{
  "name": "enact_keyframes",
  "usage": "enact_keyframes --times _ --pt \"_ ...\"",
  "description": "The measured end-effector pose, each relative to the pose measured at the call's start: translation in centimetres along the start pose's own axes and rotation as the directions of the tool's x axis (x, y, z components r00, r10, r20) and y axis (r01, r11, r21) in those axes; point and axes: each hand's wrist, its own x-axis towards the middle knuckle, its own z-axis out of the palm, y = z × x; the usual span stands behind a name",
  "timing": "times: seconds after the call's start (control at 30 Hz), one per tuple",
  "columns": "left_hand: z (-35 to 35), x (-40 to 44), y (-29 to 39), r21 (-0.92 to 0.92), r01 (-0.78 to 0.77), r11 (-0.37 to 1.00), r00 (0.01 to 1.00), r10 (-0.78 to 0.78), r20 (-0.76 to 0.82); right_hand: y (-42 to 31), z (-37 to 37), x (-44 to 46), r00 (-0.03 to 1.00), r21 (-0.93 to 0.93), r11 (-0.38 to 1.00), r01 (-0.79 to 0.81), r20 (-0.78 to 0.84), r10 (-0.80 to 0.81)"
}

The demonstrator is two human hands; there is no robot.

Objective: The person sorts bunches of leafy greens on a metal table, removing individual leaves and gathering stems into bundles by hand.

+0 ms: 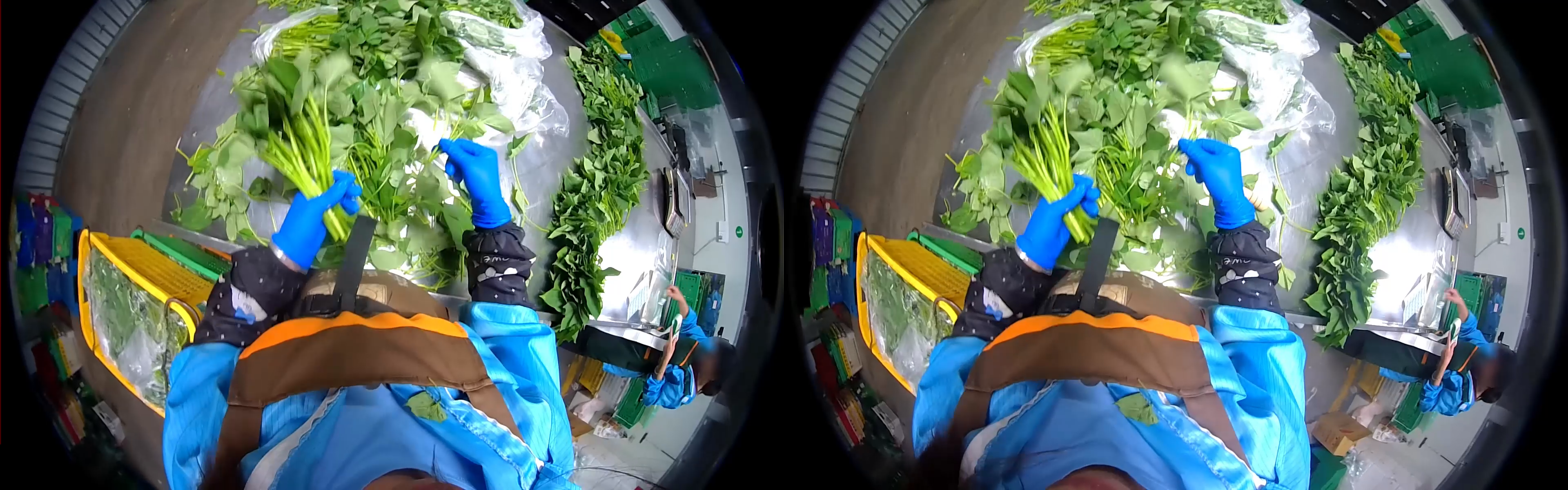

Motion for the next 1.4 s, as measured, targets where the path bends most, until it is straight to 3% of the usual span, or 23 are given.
enact_keyframes --times 0.13,0.27,0.4,0.5,0.6,0.63,0.67,0.73,0.87,0.9,1.0,1.13,1.23,1.37,1.4 --pt "2.7 1.0 1.3 0.202 0.002 0.979 1.0 -0.006 0.021 -1.8 0.7 -1.3 0.998 0.092 0.993 0.069 -0.006 -0.069" --pt "4.5 1.9 -0.9 0.137 0.003 0.991 1.0 -0.003 0.003 -2.8 2.8 -2.6 0.998 0.151 0.987 0.061 0.012 -0.063" --pt "5.0 1.8 -1.0 0.219 0.027 0.975 1.0 -0.024 -0.015 -2.3 5.6 -3.1 1.0 0.184 0.983 0.017 -0.017 -0.014" --pt "4.1 1.9 -0.9 0.132 0.098 0.986 0.995 -0.095 -0.024 0.4 6.6 -2.5 0.97 0.107 0.965 0.239 0.017 -0.242" --pt "3.2 1.9 -1.2 0.127 0.077 0.989 0.997 -0.074 -0.029 -0.4 6.8 -4.3 0.962 0.014 0.985 0.169 0.215 -0.168" --pt "2.2 2.3 -1.9 0.175 0.079 0.981 0.997 -0.072 -0.042 0.1 6.8 -4.6 0.935 -0.264 0.905 0.334 0.213 -0.283" --pt "1.7 2.5 -2.2 0.221 0.08 0.972 0.996 -0.069 -0.056 0.6 6.8 -4.8 0.936 -0.265 0.904 0.335 0.204 -0.287" --pt "2.5 2.1 -1.4 0.113 0.069 0.991 0.993 -0.057 -0.107 0.9 6.9 -5.4 0.938 -0.267 0.903 0.335 0.189 -0.292" --pt "2.1 2.5 -2.0 -0.011 0.096 0.995 0.987 -0.097 -0.126 -0.8 7.1 -6.9 0.956 -0.515 0.817 0.26 0.256 -0.142" --pt "2.0 2.6 -2.1 -0.026 0.097 0.995 0.989 -0.1 -0.113 0.2 7.5 -6.9 0.947 -0.504 0.802 0.32 0.202 -0.25" --pt "2.0 2.4 -1.8 -0.023 0.106 0.994 0.989 -0.108 -0.098 1.5 7.4 -6.5 0.925 -0.47 0.805 0.363 0.282 -0.253" --pt "-0.2 3.1 -1.8 0.015 0.11 0.994 0.991 -0.109 -0.078 1.0 6.3 -7.4 0.862 -0.393 0.769 0.504 0.295 -0.413" --pt "0.7 2.9 -2.1 0.054 0.086 0.995 0.988 -0.078 -0.131 0.4 5.2 -8.2 0.858 -0.497 0.7 0.513 0.304 -0.414" --pt "-2.9 4.8 -0.8 -0.233 -0.019 0.972 0.99 -0.015 -0.143 1.6 2.6 -9.4 0.856 -0.538 0.67 0.51 0.244 -0.456" --pt "-3.8 5.0 0.1 -0.195 -0.018 0.981 0.98 -0.021 -0.199 2.1 1.7 -9.8 0.856 -0.57 0.648 0.505 0.236 -0.46"
